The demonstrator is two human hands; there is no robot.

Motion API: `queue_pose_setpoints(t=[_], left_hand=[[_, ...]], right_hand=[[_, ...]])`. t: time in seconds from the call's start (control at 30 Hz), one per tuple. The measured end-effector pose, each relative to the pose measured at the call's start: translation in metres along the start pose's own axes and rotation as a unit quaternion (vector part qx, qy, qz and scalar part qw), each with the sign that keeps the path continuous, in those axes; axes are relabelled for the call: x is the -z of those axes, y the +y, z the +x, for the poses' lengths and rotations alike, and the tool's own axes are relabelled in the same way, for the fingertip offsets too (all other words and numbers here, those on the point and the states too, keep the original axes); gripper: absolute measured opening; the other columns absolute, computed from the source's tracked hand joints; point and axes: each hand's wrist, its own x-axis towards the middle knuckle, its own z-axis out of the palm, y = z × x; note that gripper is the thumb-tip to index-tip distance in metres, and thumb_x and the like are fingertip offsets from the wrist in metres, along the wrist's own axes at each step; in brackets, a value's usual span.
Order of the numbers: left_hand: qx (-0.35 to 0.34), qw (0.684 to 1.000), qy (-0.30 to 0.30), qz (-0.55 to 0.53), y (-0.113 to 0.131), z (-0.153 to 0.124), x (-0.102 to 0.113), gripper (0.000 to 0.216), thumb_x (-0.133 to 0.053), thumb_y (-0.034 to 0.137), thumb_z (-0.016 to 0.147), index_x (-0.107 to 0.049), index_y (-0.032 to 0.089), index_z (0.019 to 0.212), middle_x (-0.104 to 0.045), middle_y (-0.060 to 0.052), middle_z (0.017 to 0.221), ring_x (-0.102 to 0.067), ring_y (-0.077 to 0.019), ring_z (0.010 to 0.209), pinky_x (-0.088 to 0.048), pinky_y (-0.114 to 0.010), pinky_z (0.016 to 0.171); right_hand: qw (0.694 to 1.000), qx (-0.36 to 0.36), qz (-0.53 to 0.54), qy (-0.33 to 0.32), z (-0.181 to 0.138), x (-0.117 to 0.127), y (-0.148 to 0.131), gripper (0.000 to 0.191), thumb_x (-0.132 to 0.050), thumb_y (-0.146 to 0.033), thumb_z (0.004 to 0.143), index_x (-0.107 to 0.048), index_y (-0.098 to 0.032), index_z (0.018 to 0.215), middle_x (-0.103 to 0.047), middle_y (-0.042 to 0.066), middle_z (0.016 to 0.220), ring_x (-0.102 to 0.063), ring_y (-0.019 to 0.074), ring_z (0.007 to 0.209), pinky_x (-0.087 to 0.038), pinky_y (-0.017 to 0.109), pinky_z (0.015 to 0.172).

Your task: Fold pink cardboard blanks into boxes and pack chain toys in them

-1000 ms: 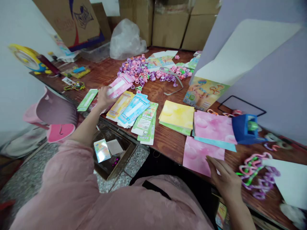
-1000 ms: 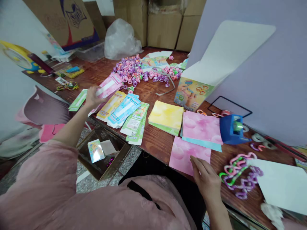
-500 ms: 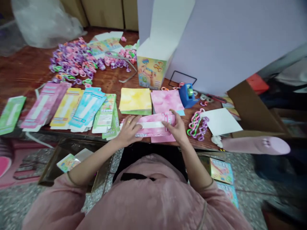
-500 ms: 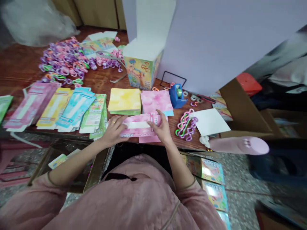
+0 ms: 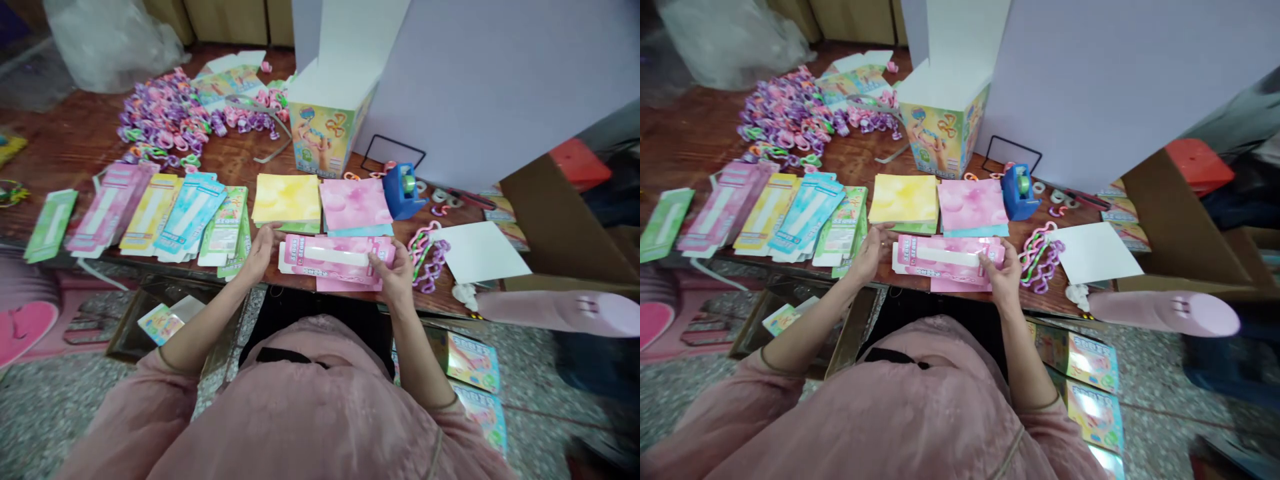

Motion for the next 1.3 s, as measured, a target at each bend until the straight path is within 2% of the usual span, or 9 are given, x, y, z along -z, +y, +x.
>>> queue_pose_setpoints(t=[0.2, 0.33, 0.53, 0.73, 0.87, 0.97, 1.07, 1.2, 1.3], left_hand=[[0.112, 0.962, 0.096, -0.230, 0.002, -0.008, -0.017, 0.061, -0.067, 0.076, 0.084, -0.064, 0.020, 0.109, -0.073, -0.006, 0.094, -0.070, -0.0220, 0.091, -0.058, -0.033, 0.076], [0.101, 0.948, 0.127, -0.272, 0.003, -0.022, -0.026, 0.058, -0.085, 0.064, 0.074, -0.065, 0.019, 0.106, -0.074, -0.006, 0.101, -0.071, -0.0242, 0.105, -0.059, -0.037, 0.091], [0.125, 0.920, 0.188, -0.321, 0.012, -0.049, -0.048, 0.063, -0.083, 0.067, 0.073, -0.062, 0.024, 0.115, -0.073, -0.008, 0.125, -0.068, -0.0266, 0.119, -0.060, -0.045, 0.098], [0.164, 0.917, 0.146, -0.334, 0.028, -0.058, -0.080, 0.052, -0.084, 0.048, 0.080, -0.064, 0.024, 0.122, -0.069, -0.007, 0.139, -0.061, -0.0283, 0.136, -0.058, -0.046, 0.109], [0.038, 0.953, 0.171, -0.248, 0.051, -0.032, -0.056, 0.060, -0.085, 0.055, 0.077, -0.063, 0.024, 0.123, -0.072, -0.006, 0.132, -0.063, -0.0260, 0.133, -0.056, -0.042, 0.111], [-0.043, 0.991, 0.095, -0.088, 0.080, -0.005, -0.023, 0.065, -0.091, 0.056, 0.067, -0.068, 0.019, 0.115, -0.076, -0.008, 0.118, -0.070, -0.0287, 0.117, -0.059, -0.043, 0.103], [-0.068, 0.990, -0.070, 0.103, 0.104, 0.019, -0.005, 0.057, -0.091, 0.054, 0.067, -0.073, 0.016, 0.104, -0.077, -0.006, 0.099, -0.072, -0.0284, 0.098, -0.060, -0.040, 0.087], [-0.074, 0.894, -0.341, 0.279, 0.104, 0.044, -0.026, 0.043, -0.084, 0.059, 0.073, -0.075, 0.019, 0.087, -0.072, 0.000, 0.082, -0.069, -0.0244, 0.082, -0.052, -0.032, 0.075], [-0.097, 0.812, -0.416, 0.399, 0.086, 0.054, -0.063, 0.044, -0.083, 0.064, 0.073, -0.071, 0.021, 0.074, -0.068, -0.001, 0.071, -0.066, -0.0232, 0.072, -0.046, -0.029, 0.069]], right_hand=[[0.998, -0.007, 0.049, 0.031, -0.006, -0.012, -0.002, 0.059, -0.090, -0.039, 0.068, -0.064, -0.022, 0.118, -0.072, 0.003, 0.111, -0.069, 0.0186, 0.096, -0.056, 0.038, 0.097], [0.996, -0.004, 0.070, 0.048, -0.011, -0.020, -0.008, 0.058, -0.090, -0.038, 0.068, -0.063, -0.022, 0.117, -0.070, 0.002, 0.110, -0.068, 0.0174, 0.095, -0.056, 0.036, 0.097], [0.995, -0.001, 0.092, 0.048, -0.017, -0.027, -0.012, 0.058, -0.086, -0.038, 0.074, -0.058, -0.023, 0.123, -0.068, 0.003, 0.115, -0.067, 0.0182, 0.102, -0.053, 0.038, 0.103], [0.995, -0.026, -0.018, -0.095, -0.040, -0.043, -0.007, 0.062, -0.081, -0.046, 0.080, -0.055, -0.024, 0.131, -0.067, 0.008, 0.124, -0.066, 0.0227, 0.109, -0.055, 0.041, 0.101], [0.975, -0.008, -0.141, -0.169, -0.054, -0.044, -0.011, 0.070, -0.081, -0.053, 0.080, -0.054, -0.024, 0.139, -0.067, 0.009, 0.116, -0.067, 0.0227, 0.096, -0.061, 0.040, 0.083], [0.983, 0.042, -0.137, -0.118, -0.052, -0.035, -0.023, 0.066, -0.078, -0.050, 0.085, -0.052, -0.026, 0.141, -0.067, 0.005, 0.107, -0.068, 0.0197, 0.090, -0.061, 0.036, 0.078], [0.993, 0.081, -0.085, -0.021, -0.043, -0.023, -0.037, 0.047, -0.072, -0.046, 0.092, -0.058, -0.027, 0.132, -0.067, 0.002, 0.096, -0.068, 0.0170, 0.084, -0.060, 0.032, 0.074], [0.990, 0.107, -0.032, 0.085, -0.031, -0.011, -0.047, 0.040, -0.072, -0.043, 0.092, -0.060, -0.027, 0.126, -0.064, -0.003, 0.083, -0.065, 0.0148, 0.071, -0.059, 0.031, 0.069], [0.985, 0.122, -0.046, 0.109, -0.029, -0.003, -0.044, 0.041, -0.071, -0.042, 0.092, -0.059, -0.027, 0.128, -0.063, -0.002, 0.082, -0.065, 0.0159, 0.074, -0.059, 0.033, 0.075]])
